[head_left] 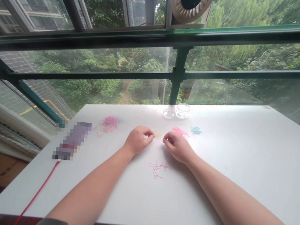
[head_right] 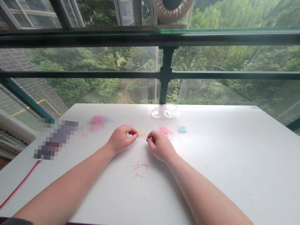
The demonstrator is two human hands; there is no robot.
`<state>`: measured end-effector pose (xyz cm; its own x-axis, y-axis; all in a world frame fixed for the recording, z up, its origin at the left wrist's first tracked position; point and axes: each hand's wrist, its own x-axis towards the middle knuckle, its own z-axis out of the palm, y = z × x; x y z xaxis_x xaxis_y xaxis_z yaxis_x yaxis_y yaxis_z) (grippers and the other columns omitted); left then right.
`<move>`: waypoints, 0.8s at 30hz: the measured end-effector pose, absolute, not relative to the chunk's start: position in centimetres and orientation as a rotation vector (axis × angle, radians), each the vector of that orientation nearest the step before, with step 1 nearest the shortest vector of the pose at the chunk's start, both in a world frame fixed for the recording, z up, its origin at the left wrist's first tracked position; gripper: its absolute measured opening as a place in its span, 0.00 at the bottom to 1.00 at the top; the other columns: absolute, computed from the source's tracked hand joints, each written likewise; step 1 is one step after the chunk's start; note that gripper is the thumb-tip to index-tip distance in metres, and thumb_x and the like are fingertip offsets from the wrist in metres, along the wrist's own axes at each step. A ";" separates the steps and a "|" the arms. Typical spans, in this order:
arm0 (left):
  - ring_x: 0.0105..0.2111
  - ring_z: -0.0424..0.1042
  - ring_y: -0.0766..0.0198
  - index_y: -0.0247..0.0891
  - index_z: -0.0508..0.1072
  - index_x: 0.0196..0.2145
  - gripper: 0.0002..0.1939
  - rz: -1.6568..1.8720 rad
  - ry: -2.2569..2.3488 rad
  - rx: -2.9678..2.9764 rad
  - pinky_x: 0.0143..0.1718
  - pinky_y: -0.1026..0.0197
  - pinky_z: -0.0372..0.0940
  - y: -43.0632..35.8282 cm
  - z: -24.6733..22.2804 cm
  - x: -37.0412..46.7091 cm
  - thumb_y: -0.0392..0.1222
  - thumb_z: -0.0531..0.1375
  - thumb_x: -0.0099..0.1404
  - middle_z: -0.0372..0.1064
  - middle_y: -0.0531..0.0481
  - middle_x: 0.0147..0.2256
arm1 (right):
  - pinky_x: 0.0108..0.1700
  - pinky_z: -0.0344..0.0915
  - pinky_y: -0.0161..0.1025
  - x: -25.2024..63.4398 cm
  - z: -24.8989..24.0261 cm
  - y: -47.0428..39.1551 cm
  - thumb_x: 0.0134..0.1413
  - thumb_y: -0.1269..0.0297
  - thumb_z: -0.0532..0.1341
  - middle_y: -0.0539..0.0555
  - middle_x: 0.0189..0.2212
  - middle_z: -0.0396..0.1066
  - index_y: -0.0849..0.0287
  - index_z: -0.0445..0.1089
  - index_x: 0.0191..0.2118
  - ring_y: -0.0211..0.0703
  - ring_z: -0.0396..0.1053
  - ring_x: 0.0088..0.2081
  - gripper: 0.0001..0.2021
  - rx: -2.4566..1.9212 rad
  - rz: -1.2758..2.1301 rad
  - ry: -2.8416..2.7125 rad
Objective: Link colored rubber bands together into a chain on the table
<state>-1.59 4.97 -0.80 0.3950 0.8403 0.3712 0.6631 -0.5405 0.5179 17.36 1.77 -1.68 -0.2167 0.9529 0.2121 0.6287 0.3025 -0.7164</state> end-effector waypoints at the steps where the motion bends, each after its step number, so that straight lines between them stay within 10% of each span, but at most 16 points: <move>1: 0.33 0.66 0.64 0.38 0.72 0.28 0.06 0.896 1.336 2.371 0.37 0.61 0.60 5.1 -0.9 -1.7 0.40 0.56 0.56 0.71 0.51 0.28 | 0.25 0.53 0.34 17.4 -1.6 1.7 0.50 0.66 0.53 0.48 0.18 0.60 0.58 0.65 0.29 0.35 0.56 0.21 0.05 -1.409 0.658 -1.941; 24: 0.33 0.67 0.63 0.40 0.76 0.31 0.10 0.854 1.466 2.586 0.38 0.60 0.60 6.1 -2.1 -1.4 0.41 0.54 0.59 0.72 0.50 0.29 | 0.34 0.59 0.37 17.9 -1.3 1.9 0.50 0.69 0.52 0.52 0.28 0.71 0.58 0.67 0.30 0.40 0.66 0.31 0.07 -1.371 0.675 -2.015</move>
<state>-1.41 6.10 -2.15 0.3985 0.8058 0.4380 0.7787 -0.5496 0.3026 17.87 1.85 -1.32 -0.2838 0.9388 0.1951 0.6319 0.3362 -0.6984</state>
